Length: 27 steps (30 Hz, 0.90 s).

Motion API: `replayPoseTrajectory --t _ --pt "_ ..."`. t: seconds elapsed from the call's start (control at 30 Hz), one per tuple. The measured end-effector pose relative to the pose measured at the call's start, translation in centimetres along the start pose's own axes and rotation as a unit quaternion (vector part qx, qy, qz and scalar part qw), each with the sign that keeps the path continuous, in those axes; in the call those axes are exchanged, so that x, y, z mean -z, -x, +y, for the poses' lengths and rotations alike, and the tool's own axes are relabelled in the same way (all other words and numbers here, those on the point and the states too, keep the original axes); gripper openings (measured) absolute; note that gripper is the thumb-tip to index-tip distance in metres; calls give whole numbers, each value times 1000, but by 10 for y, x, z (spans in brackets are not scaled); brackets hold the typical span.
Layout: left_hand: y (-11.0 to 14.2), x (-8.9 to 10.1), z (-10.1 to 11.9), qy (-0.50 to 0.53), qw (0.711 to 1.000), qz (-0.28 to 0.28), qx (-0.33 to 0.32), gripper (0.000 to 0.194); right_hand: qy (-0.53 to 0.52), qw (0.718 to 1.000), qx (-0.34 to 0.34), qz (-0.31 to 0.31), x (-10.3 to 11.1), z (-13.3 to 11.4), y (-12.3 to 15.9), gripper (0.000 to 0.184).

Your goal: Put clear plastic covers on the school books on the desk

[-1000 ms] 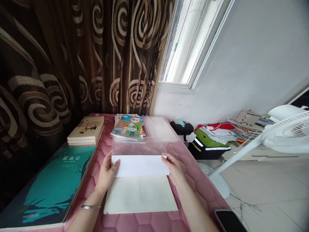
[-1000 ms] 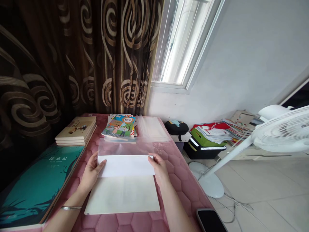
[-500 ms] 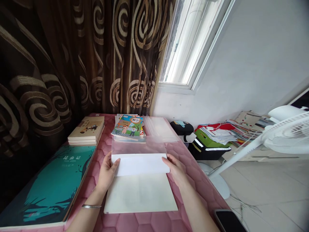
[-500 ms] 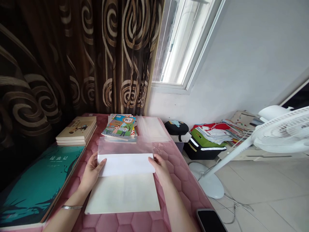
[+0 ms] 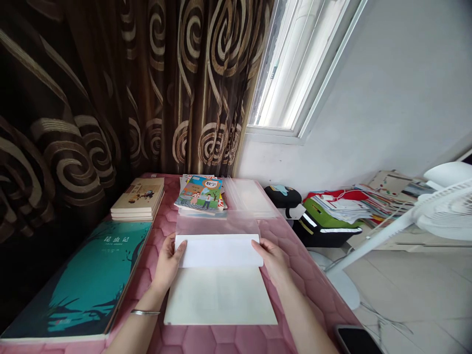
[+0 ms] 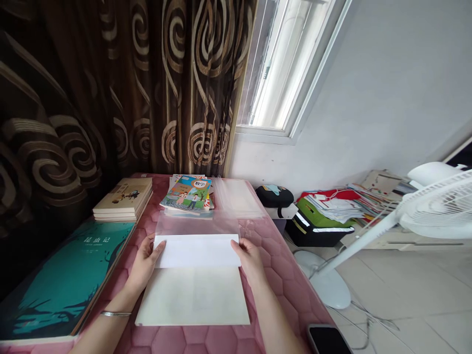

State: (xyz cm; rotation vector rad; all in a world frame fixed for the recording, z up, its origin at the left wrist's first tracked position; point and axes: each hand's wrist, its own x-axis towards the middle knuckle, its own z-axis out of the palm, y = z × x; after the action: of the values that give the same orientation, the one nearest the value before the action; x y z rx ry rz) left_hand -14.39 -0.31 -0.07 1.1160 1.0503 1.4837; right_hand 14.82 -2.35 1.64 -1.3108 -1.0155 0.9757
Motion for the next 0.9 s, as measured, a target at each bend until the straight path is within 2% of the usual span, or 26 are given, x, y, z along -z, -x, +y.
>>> replayPoseTrajectory --t 0.4,0.6,0.9 --pt "0 2 -3 35 999 -13 20 46 14 1000 2 -10 3 6 -2 42" --pt "1 0 1 18 1000 1 18 45 26 999 21 5 0 8 -1 49" --pt "0 2 -3 41 999 -11 29 46 -13 1000 14 -4 -1 12 -2 45"
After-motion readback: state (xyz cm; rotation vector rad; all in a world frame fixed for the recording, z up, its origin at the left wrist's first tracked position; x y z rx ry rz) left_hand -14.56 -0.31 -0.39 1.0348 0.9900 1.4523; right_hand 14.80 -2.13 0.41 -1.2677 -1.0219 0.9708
